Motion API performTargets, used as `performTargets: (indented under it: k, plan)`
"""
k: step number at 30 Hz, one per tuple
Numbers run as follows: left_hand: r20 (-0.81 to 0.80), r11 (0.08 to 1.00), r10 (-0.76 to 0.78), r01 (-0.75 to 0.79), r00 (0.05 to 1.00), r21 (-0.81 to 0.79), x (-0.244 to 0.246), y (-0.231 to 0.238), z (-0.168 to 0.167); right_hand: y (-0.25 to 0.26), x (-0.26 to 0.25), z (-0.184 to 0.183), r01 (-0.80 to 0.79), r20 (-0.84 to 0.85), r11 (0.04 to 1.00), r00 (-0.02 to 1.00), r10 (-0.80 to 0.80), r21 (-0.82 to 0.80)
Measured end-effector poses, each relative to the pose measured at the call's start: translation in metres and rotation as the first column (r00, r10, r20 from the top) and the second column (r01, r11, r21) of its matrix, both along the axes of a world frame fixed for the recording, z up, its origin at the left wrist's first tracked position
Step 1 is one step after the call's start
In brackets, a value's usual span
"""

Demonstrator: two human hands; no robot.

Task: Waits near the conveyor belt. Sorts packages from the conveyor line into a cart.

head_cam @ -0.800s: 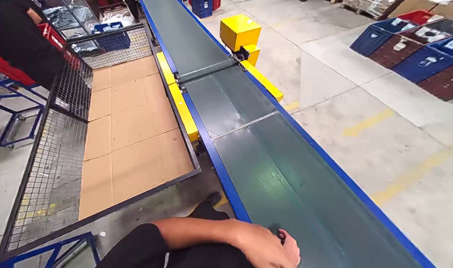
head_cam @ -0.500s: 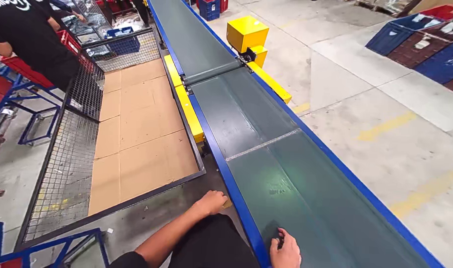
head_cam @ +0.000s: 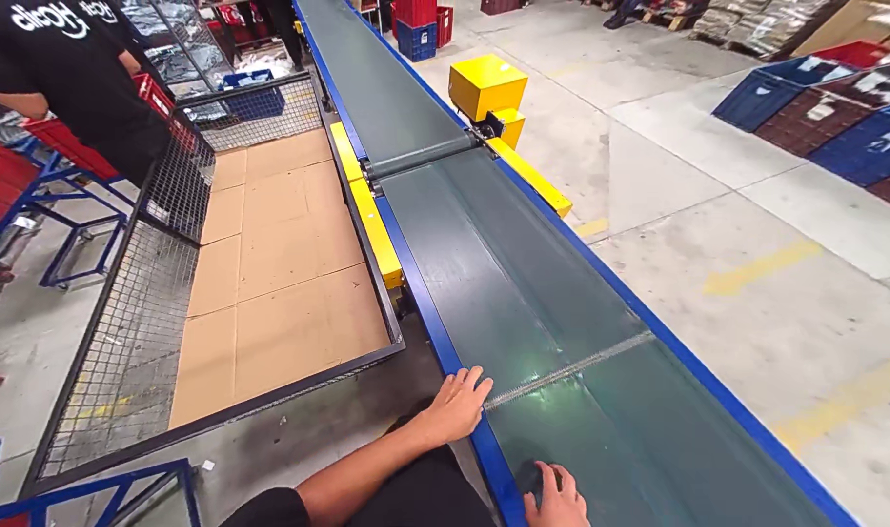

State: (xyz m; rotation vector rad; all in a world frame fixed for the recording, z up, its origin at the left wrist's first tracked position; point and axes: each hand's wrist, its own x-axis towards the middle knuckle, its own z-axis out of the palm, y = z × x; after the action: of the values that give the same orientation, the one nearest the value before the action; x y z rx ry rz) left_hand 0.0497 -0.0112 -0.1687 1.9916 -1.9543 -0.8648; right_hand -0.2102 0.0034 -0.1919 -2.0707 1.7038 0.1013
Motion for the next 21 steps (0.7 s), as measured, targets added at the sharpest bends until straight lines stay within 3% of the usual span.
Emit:
performTargets:
  k: [6, 8, 10, 13, 16, 21]
  plan:
    - [0.034, 0.999, 0.003, -0.001, 0.999, -0.055, -0.028, -0.005, 0.0, 0.005, -0.018, 0.0, 0.027, -0.016, 0.999, 1.0, -0.027, 0.018]
    - [0.078, 0.995, 0.011, -0.003, 0.997, -0.098, -0.031, -0.008, -0.008, 0.0, -0.026, 0.006, 0.019, 0.047, 0.999, 0.999, -0.02, 0.026]
    - [0.124, 0.999, -0.035, 0.039, 0.992, -0.031, -0.027, -0.012, -0.022, -0.003, -0.029, 0.006, 0.02, 0.111, 1.0, 0.994, -0.018, -0.02]
    - [0.013, 0.972, -0.187, 0.183, 0.982, 0.146, -0.017, -0.019, -0.033, -0.004, -0.026, 0.002, 0.035, 0.053, 0.999, 0.998, -0.036, 0.009]
    - [-0.157, 0.964, -0.19, 0.215, 0.969, 0.156, -0.015, -0.02, -0.028, -0.005, -0.019, 0.0, 0.025, 0.058, 1.0, 0.998, -0.024, -0.015]
    - [-0.099, 0.963, -0.179, 0.195, 0.979, 0.187, -0.017, -0.012, -0.035, -0.008, -0.006, -0.003, 0.017, 0.033, 1.0, 0.999, -0.017, -0.002]
